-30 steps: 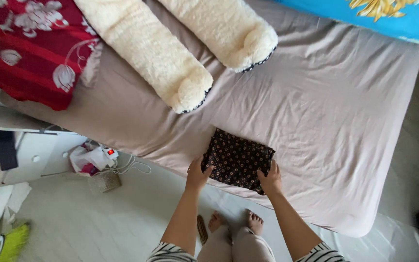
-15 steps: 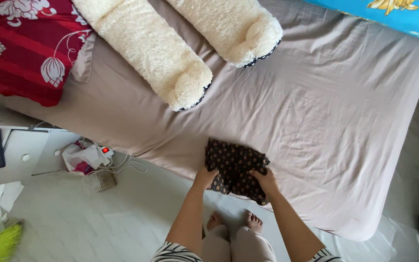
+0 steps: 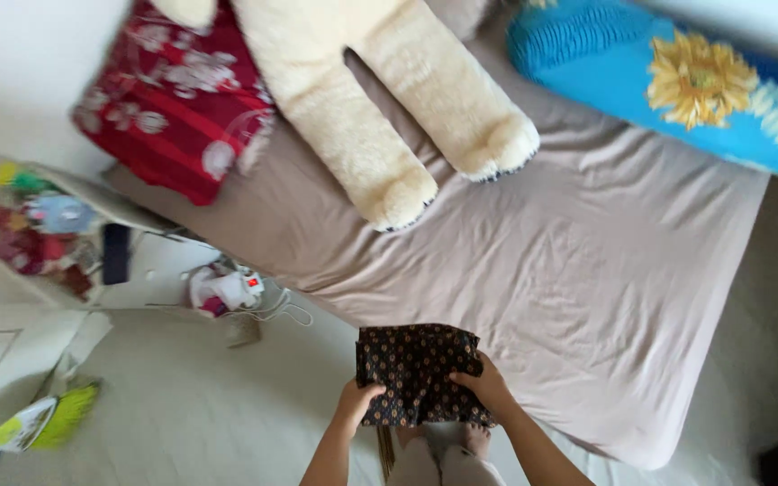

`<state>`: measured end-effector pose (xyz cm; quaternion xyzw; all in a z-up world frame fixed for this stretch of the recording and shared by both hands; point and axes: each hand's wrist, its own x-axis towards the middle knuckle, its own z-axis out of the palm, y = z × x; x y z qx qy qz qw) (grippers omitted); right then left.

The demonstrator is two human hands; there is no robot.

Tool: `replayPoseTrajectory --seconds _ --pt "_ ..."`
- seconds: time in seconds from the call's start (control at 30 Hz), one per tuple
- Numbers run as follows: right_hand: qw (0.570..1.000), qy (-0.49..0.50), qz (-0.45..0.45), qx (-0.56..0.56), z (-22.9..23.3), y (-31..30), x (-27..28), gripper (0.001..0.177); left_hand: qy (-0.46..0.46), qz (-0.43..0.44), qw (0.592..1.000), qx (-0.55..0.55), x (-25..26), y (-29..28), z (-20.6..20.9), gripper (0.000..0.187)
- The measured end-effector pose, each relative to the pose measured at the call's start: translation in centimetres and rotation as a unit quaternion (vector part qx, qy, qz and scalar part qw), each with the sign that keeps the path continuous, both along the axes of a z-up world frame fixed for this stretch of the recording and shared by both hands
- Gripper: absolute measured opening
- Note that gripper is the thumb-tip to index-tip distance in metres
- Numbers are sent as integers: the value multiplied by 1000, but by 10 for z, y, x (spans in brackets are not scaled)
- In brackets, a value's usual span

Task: Cleaning a bed by folding clothes and beating the mattress with a stick.

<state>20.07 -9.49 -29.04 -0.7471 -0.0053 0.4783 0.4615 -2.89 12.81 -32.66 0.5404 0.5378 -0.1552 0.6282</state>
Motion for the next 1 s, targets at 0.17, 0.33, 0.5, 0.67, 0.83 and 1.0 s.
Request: replayPoseTrajectory --seconds 0.17,0.33,0.5,0.67,0.83,1.0 --pt "996 -27 88 -17 59 23 -21 78 -12 120 992 -30 -59 2 58 36" --pt "990 18 106 87 112 57 -48 83 -33 254 965 -64 -106 1 142 43" --pt "981 85 143 96 192 89 -70 95 -115 304 945 -28 -154 -12 201 58" --pt "949 118 230 181 222 113 -72 81 -157 382 910 -24 -151 -20 293 64" --pt "924 127 287 221 264 122 -64 83 -251 438 862 41 -160 -59 325 65" --pt "885 160 315 302 297 116 -61 80 -279 553 783 54 -155 -115 386 53"
